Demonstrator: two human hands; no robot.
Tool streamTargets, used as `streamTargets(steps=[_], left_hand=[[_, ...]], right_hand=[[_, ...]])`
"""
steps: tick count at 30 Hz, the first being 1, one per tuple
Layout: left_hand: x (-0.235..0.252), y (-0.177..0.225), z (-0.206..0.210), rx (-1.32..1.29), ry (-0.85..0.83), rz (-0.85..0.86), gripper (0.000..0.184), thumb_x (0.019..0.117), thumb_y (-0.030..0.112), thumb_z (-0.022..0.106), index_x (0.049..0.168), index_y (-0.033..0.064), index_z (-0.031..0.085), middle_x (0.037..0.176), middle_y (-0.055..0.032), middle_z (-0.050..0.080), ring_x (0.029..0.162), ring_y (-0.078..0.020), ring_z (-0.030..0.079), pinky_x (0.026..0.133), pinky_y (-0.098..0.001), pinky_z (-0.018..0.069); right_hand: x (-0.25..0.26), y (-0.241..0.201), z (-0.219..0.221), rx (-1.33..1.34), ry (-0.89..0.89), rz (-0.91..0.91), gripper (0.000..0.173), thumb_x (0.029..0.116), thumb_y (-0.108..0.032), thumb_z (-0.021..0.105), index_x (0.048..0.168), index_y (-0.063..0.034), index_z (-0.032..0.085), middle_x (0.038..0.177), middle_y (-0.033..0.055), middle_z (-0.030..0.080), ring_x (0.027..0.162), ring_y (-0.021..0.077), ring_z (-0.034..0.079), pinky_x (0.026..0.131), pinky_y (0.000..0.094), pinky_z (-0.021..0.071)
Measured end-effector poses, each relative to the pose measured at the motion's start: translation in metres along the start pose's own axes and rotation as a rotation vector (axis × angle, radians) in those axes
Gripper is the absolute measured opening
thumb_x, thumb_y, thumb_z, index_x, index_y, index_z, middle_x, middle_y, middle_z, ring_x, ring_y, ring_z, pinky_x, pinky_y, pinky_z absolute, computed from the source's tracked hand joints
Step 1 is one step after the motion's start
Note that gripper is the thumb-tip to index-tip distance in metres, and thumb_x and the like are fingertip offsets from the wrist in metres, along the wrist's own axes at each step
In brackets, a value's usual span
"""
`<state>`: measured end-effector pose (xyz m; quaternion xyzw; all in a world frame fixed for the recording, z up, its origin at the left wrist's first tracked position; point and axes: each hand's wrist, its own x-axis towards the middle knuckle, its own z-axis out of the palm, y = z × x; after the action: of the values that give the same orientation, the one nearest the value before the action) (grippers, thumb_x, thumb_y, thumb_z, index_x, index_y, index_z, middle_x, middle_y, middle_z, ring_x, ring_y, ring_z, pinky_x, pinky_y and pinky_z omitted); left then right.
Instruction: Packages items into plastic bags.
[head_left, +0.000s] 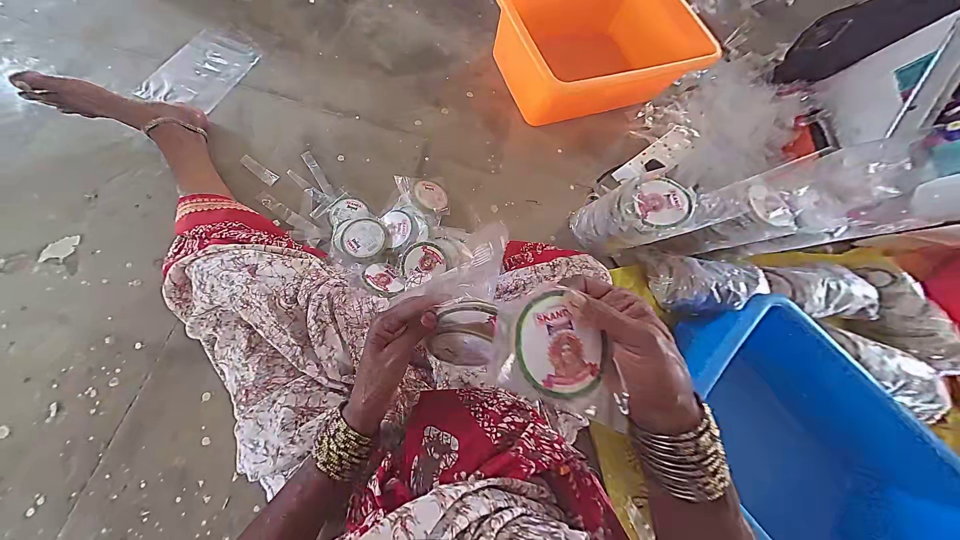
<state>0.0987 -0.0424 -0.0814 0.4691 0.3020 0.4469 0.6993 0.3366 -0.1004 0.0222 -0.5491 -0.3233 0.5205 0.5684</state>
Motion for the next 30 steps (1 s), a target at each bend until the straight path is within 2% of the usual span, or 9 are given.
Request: streamTargets(steps=[4, 8, 11, 14, 17, 20, 23, 26, 30], left_hand=[[0.004, 0.029, -0.011, 0.23, -0.114, 0.279, 0.023, 0.1009, 0.015, 0.061, 0.115, 0.0252, 0.076, 0.117, 0.0119, 0.074, 0.111, -0.0026, 0.067, 0.102, -0.0265, 0.0537], [0.008, 0.044, -0.001, 0.308, -0.069, 0.371, 0.021, 0.103, 0.015, 0.058, 0.117, 0.0162, 0.075, 0.116, 0.0053, 0.074, 0.109, -0.0061, 0.068, 0.099, -0.0284, 0.0555], [0.006, 0.042, 0.024, 0.08, 0.062, 0.289, 0.026, 0.1045, 0.014, 0.055, 0.124, 0.0083, 0.072, 0.116, -0.0011, 0.074, 0.098, -0.0093, 0.07, 0.088, -0.0282, 0.0595], [-0.001, 0.039, 0.058, -0.188, 0.256, 0.167, 0.027, 0.1039, 0.006, 0.052, 0.123, 0.0052, 0.071, 0.117, -0.0015, 0.074, 0.104, -0.0096, 0.07, 0.092, -0.0287, 0.0583], [0.0, 0.035, 0.078, -0.306, 0.416, 0.13, 0.028, 0.1039, 0.0, 0.046, 0.125, -0.0008, 0.065, 0.116, -0.0022, 0.074, 0.106, -0.0075, 0.07, 0.095, -0.0256, 0.0565], [0.004, 0.03, 0.073, -0.29, 0.479, 0.1, 0.033, 0.104, -0.003, 0.04, 0.131, -0.0075, 0.059, 0.125, -0.0075, 0.07, 0.113, -0.0105, 0.067, 0.1, -0.0273, 0.0542], [0.001, 0.028, 0.076, -0.266, 0.518, -0.035, 0.035, 0.1098, 0.016, 0.034, 0.133, -0.0035, 0.052, 0.12, -0.0045, 0.068, 0.111, -0.008, 0.066, 0.098, -0.0277, 0.0548], [0.001, 0.03, 0.078, -0.296, 0.57, -0.106, 0.027, 0.106, 0.016, 0.043, 0.127, 0.0001, 0.049, 0.101, -0.0012, 0.071, 0.093, -0.0061, 0.071, 0.085, -0.0248, 0.0599], [0.003, 0.033, 0.058, -0.317, 0.596, -0.09, 0.03, 0.0997, 0.0, 0.049, 0.129, -0.0021, 0.049, 0.103, -0.006, 0.071, 0.092, -0.0113, 0.072, 0.084, -0.0292, 0.0615]], right_hand=[[-0.007, -0.023, -0.013, 0.061, -0.243, -0.132, 0.016, 0.0975, -0.019, 0.065, 0.103, -0.0097, 0.077, 0.093, 0.0003, 0.076, 0.082, 0.0037, 0.072, 0.074, 0.0195, 0.061], [-0.008, -0.036, -0.008, 0.059, -0.285, -0.245, 0.019, 0.0987, -0.026, 0.066, 0.106, -0.0121, 0.077, 0.102, 0.0008, 0.075, 0.092, 0.0058, 0.071, 0.083, 0.0214, 0.0596], [-0.005, -0.027, 0.021, 0.126, 0.01, -0.279, 0.022, 0.1018, -0.012, 0.053, 0.102, -0.0118, 0.075, 0.091, -0.0016, 0.075, 0.083, 0.0036, 0.071, 0.077, 0.0211, 0.0611], [0.006, 0.006, 0.061, 0.107, 0.36, -0.203, 0.019, 0.1047, -0.007, 0.043, 0.11, -0.0088, 0.062, 0.093, -0.0043, 0.071, 0.086, 0.003, 0.07, 0.081, 0.023, 0.0605], [0.008, 0.045, 0.083, 0.111, 0.344, -0.171, 0.026, 0.1051, -0.008, 0.045, 0.129, 0.0023, 0.045, 0.108, 0.005, 0.064, 0.096, 0.007, 0.068, 0.088, 0.0248, 0.0588], [0.0, 0.06, 0.092, 0.114, 0.299, -0.154, 0.053, 0.0986, -0.006, 0.052, 0.146, 0.0066, 0.031, 0.13, 0.016, 0.055, 0.114, 0.0126, 0.064, 0.096, 0.0254, 0.0564], [-0.006, 0.067, 0.094, -0.035, 0.183, -0.155, 0.07, 0.0968, -0.012, 0.061, 0.151, 0.0079, 0.022, 0.14, 0.0201, 0.05, 0.124, 0.0142, 0.061, 0.101, 0.0266, 0.0553], [-0.003, 0.068, 0.088, -0.29, 0.064, -0.17, 0.073, 0.0929, -0.025, 0.068, 0.149, 0.0071, 0.034, 0.145, 0.0204, 0.048, 0.133, 0.0178, 0.052, 0.111, 0.0306, 0.0458], [0.015, 0.067, 0.07, -0.526, 0.05, -0.322, 0.048, 0.0876, -0.028, 0.071, 0.126, -0.0007, 0.063, 0.135, 0.0151, 0.059, 0.134, 0.0261, 0.048, 0.113, 0.0435, 0.0376]])
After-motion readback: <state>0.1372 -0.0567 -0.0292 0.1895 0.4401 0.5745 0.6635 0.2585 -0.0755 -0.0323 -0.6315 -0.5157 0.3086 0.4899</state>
